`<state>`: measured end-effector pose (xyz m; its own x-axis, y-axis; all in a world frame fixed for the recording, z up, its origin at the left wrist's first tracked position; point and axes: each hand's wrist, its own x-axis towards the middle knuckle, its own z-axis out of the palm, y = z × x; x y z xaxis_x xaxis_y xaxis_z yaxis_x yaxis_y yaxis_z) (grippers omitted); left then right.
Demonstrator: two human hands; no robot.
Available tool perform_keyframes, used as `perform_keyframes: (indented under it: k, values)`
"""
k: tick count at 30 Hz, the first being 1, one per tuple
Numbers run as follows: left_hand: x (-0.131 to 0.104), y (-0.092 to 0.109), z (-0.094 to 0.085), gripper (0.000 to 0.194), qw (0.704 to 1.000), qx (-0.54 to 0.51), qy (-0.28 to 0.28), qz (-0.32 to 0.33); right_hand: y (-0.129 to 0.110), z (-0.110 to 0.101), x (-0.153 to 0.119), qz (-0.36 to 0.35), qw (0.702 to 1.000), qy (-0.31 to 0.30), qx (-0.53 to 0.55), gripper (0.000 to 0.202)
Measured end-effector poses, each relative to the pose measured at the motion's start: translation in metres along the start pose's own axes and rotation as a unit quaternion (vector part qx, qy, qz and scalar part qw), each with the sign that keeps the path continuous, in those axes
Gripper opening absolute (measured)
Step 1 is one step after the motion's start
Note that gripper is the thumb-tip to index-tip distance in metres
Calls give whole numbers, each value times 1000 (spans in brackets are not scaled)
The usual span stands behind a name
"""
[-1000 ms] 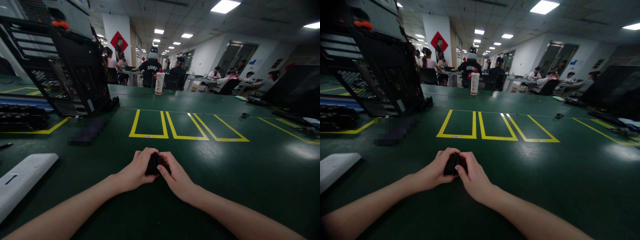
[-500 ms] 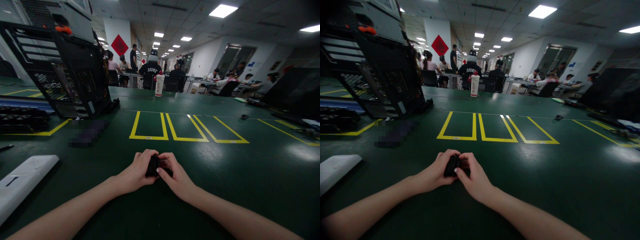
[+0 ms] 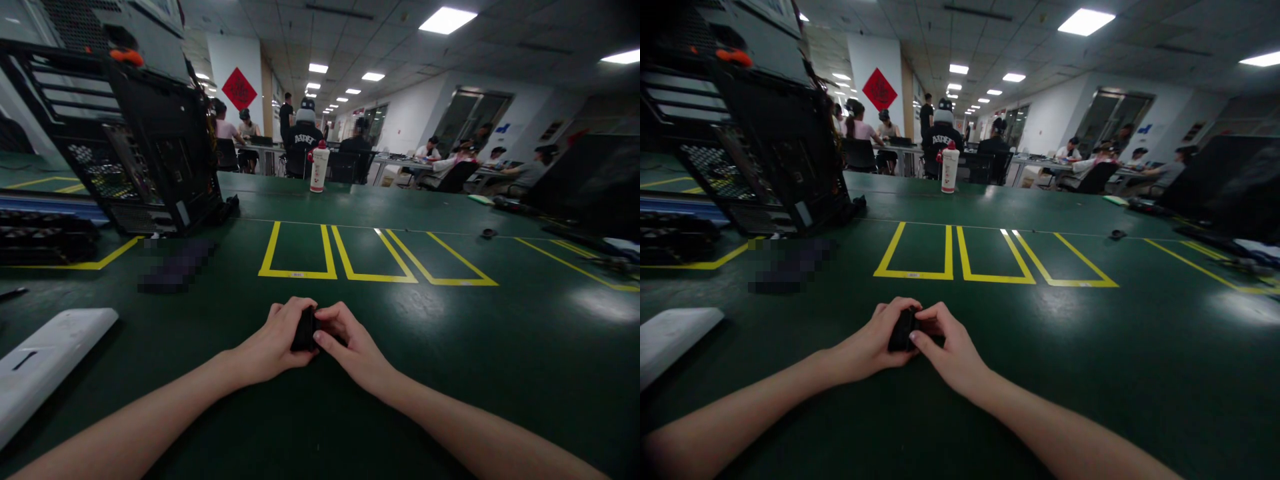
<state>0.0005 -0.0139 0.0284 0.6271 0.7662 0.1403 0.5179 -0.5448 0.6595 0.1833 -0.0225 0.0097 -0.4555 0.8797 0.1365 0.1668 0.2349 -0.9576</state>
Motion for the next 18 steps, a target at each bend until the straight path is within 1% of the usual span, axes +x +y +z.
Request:
perform_keyframes:
  k: [4,7,10,15,18]
  values:
    - [0,0,0,54,1000,0,1,1,2,0,1,13,1000,3,-27,30]
    - [0,-1,1,53,1000,2,4,5,1,-1,0,10,999,-11,-42,27]
    - [-1,-2,1,55,1000,3,4,6,-1,-2,0,-4,999,-25,-27,30]
    - [-1,-2,0,53,1000,4,4,10,1,-2,2,3,1000,-19,20,15]
    - [0,-2,1,53,1000,9,13,11,4,-1,3,9,1000,-9,23,21]
